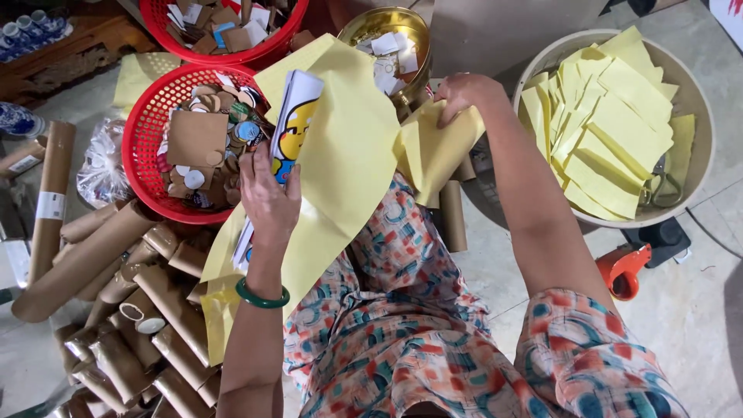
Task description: The person is rolling paper sheets around a tube and securing them with tape.
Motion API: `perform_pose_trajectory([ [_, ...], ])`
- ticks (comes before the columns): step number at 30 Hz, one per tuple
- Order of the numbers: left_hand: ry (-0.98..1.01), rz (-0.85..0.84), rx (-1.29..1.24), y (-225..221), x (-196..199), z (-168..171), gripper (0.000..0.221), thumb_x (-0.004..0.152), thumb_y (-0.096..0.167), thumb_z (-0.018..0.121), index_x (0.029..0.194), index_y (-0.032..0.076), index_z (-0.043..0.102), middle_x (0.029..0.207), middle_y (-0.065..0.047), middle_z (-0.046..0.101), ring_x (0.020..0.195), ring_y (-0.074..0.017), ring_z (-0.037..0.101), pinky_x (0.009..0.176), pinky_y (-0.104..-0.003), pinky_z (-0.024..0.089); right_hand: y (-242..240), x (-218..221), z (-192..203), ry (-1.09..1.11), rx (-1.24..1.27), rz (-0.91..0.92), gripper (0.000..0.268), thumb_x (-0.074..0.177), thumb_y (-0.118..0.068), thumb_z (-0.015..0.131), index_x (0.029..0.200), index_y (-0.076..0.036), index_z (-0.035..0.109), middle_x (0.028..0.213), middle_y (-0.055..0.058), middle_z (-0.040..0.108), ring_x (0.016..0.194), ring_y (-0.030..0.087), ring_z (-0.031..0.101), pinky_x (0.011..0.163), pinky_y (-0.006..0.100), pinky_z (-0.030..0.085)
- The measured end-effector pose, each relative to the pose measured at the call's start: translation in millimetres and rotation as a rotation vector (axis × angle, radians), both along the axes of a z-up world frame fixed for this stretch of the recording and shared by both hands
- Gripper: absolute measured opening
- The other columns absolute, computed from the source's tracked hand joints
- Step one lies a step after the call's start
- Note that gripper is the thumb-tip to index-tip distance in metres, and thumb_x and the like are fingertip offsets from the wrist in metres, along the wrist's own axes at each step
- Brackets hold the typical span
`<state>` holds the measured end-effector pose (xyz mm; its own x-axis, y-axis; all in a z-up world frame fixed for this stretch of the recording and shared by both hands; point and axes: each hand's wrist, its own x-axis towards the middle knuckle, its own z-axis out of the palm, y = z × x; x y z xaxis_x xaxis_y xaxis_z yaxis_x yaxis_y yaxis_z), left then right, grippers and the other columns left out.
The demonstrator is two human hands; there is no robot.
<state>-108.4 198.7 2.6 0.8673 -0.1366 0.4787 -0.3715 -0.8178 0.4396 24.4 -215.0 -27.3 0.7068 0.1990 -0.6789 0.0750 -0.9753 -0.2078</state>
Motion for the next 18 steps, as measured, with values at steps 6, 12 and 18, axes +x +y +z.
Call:
perform_pose_trajectory([
  [6,0.02,0.032,-0.026,-10,4,2,0.065,0.091,0.018,0.08,0.145,0.001,0.046,0.125,-0.027,0.056,0.114,-0.0451,0.063,0.095,-0.055,0.054,11,14,-51,-0.306,-0.375,0.001,0.059,0.084,-0.044,0.083,0.128,-0.007,0.07,0.124,0.015,0.069,0.114,0.03,0.067,0.095,0.043,0.056],
  [12,-0.214,-0.004,-0.099,14,14,-11,0.064,0.104,0.015,0.075,0.151,-0.006,0.037,0.129,-0.02,0.063,0.116,-0.0368,0.067,0.119,-0.063,0.04,-24,6,-59,-0.359,-0.497,-0.062,0.036,0.107,-0.034,0.058,0.126,-0.005,0.069,0.123,0.016,0.071,0.112,0.03,0.07,0.093,0.049,0.057],
  [18,0.008,-0.178,0.131,-19,9,-21,0.064,0.088,0.019,0.083,0.143,0.006,0.051,0.122,-0.022,0.062,0.114,-0.039,0.064,0.1,-0.051,0.055,-23,-7,-28,-0.538,-0.007,-0.194,0.049,0.095,-0.048,0.066,0.128,-0.012,0.069,0.119,0.012,0.071,0.107,0.027,0.064,0.094,0.047,0.051],
])
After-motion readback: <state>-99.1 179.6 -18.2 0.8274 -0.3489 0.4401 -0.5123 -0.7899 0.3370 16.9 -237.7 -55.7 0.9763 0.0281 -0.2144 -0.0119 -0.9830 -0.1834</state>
